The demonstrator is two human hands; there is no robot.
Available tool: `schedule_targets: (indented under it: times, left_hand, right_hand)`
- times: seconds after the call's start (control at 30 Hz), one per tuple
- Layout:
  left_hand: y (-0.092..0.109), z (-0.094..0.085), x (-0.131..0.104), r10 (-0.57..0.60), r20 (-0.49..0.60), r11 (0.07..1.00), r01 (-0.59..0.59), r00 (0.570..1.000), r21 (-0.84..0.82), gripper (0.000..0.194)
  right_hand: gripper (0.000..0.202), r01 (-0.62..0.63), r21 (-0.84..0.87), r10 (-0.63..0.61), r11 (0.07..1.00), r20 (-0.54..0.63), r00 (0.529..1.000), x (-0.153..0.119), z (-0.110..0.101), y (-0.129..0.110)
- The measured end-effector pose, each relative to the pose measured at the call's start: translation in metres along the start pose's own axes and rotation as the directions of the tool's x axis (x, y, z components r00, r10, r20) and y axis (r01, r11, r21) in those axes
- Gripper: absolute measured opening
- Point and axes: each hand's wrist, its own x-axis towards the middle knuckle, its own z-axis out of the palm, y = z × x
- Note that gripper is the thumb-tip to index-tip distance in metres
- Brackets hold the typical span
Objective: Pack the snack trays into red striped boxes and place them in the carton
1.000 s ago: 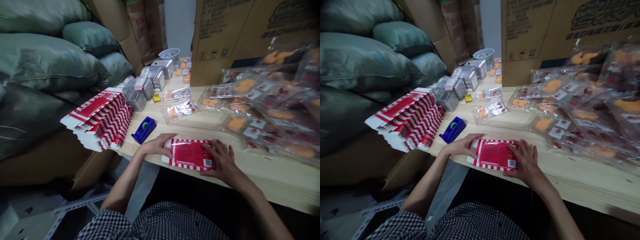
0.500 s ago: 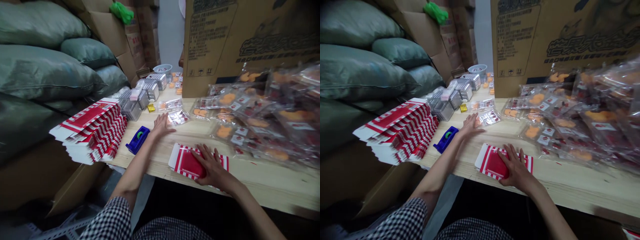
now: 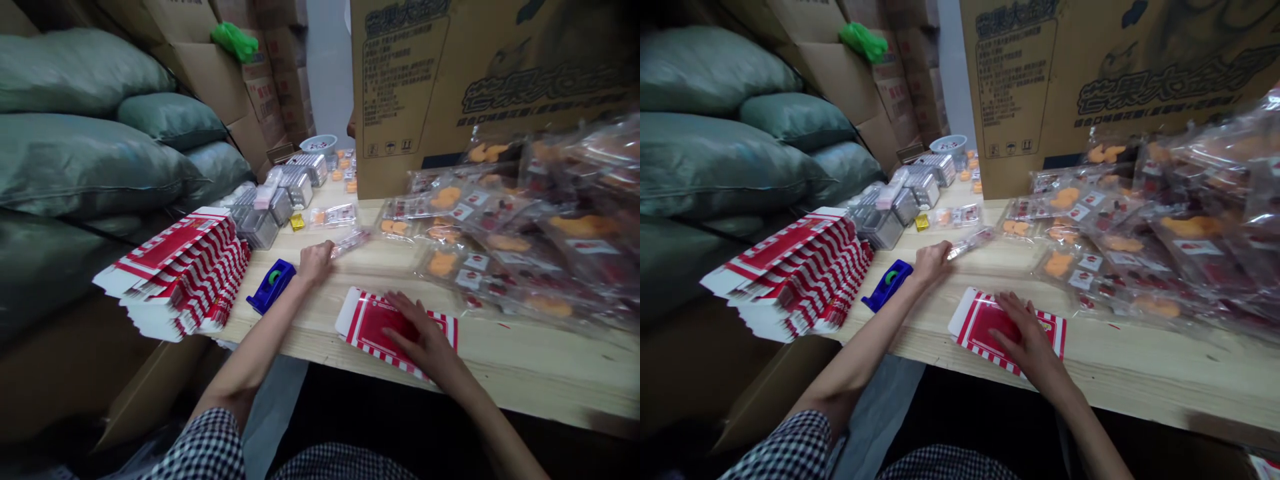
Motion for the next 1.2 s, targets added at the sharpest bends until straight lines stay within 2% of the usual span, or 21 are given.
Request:
schedule_targets:
  times: [0.13,0.2,0.27,0.37,0.47,0.53,0.6,0.63,0.67,0.7,0.73,0.77,0.8,0.83,0.87,0.9,0.93,1.0,1.07,1.13,1.2]
  left_hand:
    - [0.040,-0.021,-0.022,-0.023,-0.132,0.997,0.012,0.991,-0.080,0.031]
    - [0.066,-0.029,-0.036,0.011,-0.173,0.982,-0.044,0.985,-0.186,0.029]
    - [0.093,-0.036,-0.048,0.062,-0.216,0.926,-0.137,0.974,-0.353,0.027]
    - [0.126,-0.042,-0.062,0.167,-0.254,0.757,-0.289,0.953,-0.587,0.025]
    - [0.136,-0.049,-0.063,0.292,-0.294,0.564,-0.412,0.910,-0.715,0.028]
    - [0.127,-0.058,-0.057,0.249,-0.382,0.560,-0.455,0.890,-0.693,0.036]
    - [0.108,-0.068,-0.047,0.094,-0.479,0.653,-0.417,0.873,-0.632,0.059]
    - [0.096,-0.072,-0.042,0.023,-0.482,0.683,-0.366,0.876,-0.632,0.076]
    - [0.084,-0.074,-0.038,-0.007,-0.429,0.673,-0.313,0.903,-0.670,0.090]
    - [0.072,-0.075,-0.035,0.005,-0.312,0.624,-0.247,0.950,-0.741,0.093]
    - [0.061,-0.073,-0.036,0.066,-0.137,0.549,-0.151,0.988,-0.822,0.088]
    - [0.052,-0.069,-0.039,0.144,0.049,0.466,-0.024,0.988,-0.884,0.079]
    - [0.045,-0.064,-0.044,0.219,0.214,0.392,0.115,0.952,-0.913,0.069]
    - [0.039,-0.058,-0.052,0.269,0.335,0.331,0.240,0.903,-0.912,0.062]
    - [0.035,-0.051,-0.062,0.278,0.405,0.272,0.332,0.871,-0.903,0.056]
    - [0.032,-0.044,-0.073,0.260,0.439,0.212,0.393,0.860,-0.895,0.052]
    - [0.029,-0.037,-0.084,0.221,0.448,0.141,0.426,0.866,-0.894,0.050]
    - [0.021,-0.026,-0.105,0.110,0.443,-0.010,0.447,0.890,-0.894,0.046]
    - [0.010,-0.020,-0.122,-0.029,0.454,-0.136,0.447,0.890,-0.884,0.048]
    - [-0.001,-0.018,-0.136,-0.150,0.486,-0.208,0.453,0.861,-0.867,0.051]
    - [-0.012,-0.019,-0.146,-0.247,0.503,-0.245,0.449,0.828,-0.859,0.057]
  right_hand:
    - [0.086,-0.082,0.174,0.102,0.981,-0.109,0.989,0.024,0.009,-0.025]
    - [0.103,-0.036,0.219,0.068,0.975,-0.139,0.988,0.038,0.013,-0.036]
    - [0.109,0.028,0.275,0.037,0.961,-0.230,0.973,0.049,0.014,-0.045]
    - [0.092,0.068,0.320,0.083,0.945,-0.437,0.896,0.057,-0.001,-0.055]
    - [0.065,0.033,0.330,0.159,0.944,-0.537,0.829,0.052,-0.032,-0.057]
    - [0.055,0.007,0.414,0.223,0.910,-0.504,0.834,0.044,-0.054,-0.056]
    - [0.053,-0.033,0.533,0.299,0.846,-0.422,0.855,0.035,-0.071,-0.054]
    - [0.053,-0.064,0.585,0.333,0.808,-0.366,0.869,0.030,-0.076,-0.053]
    - [0.053,-0.100,0.630,0.362,0.770,-0.302,0.882,0.026,-0.080,-0.053]
    - [0.053,-0.134,0.665,0.384,0.735,-0.244,0.890,0.022,-0.081,-0.053]
    - [0.052,-0.160,0.692,0.398,0.704,-0.198,0.896,0.019,-0.080,-0.053]
    - [0.050,-0.181,0.710,0.406,0.681,-0.159,0.900,0.018,-0.078,-0.054]
    - [0.049,-0.201,0.721,0.408,0.664,-0.124,0.904,0.016,-0.074,-0.054]
    - [0.049,-0.218,0.724,0.405,0.654,-0.093,0.909,0.016,-0.071,-0.054]
    - [0.050,-0.231,0.720,0.397,0.655,-0.068,0.915,0.016,-0.066,-0.054]
    - [0.054,-0.242,0.707,0.385,0.665,-0.046,0.922,0.016,-0.063,-0.053]
    - [0.059,-0.249,0.689,0.369,0.681,-0.030,0.929,0.016,-0.060,-0.052]
    - [0.075,-0.220,0.638,0.322,0.738,-0.046,0.946,0.017,-0.056,-0.047]
    - [0.085,-0.167,0.513,0.244,0.842,-0.086,0.966,0.016,-0.054,-0.039]
    - [0.090,-0.124,0.246,0.142,0.961,-0.056,0.988,0.015,-0.050,-0.032]
    - [0.099,-0.063,-0.106,0.072,0.992,0.077,0.994,0.014,-0.040,-0.026]
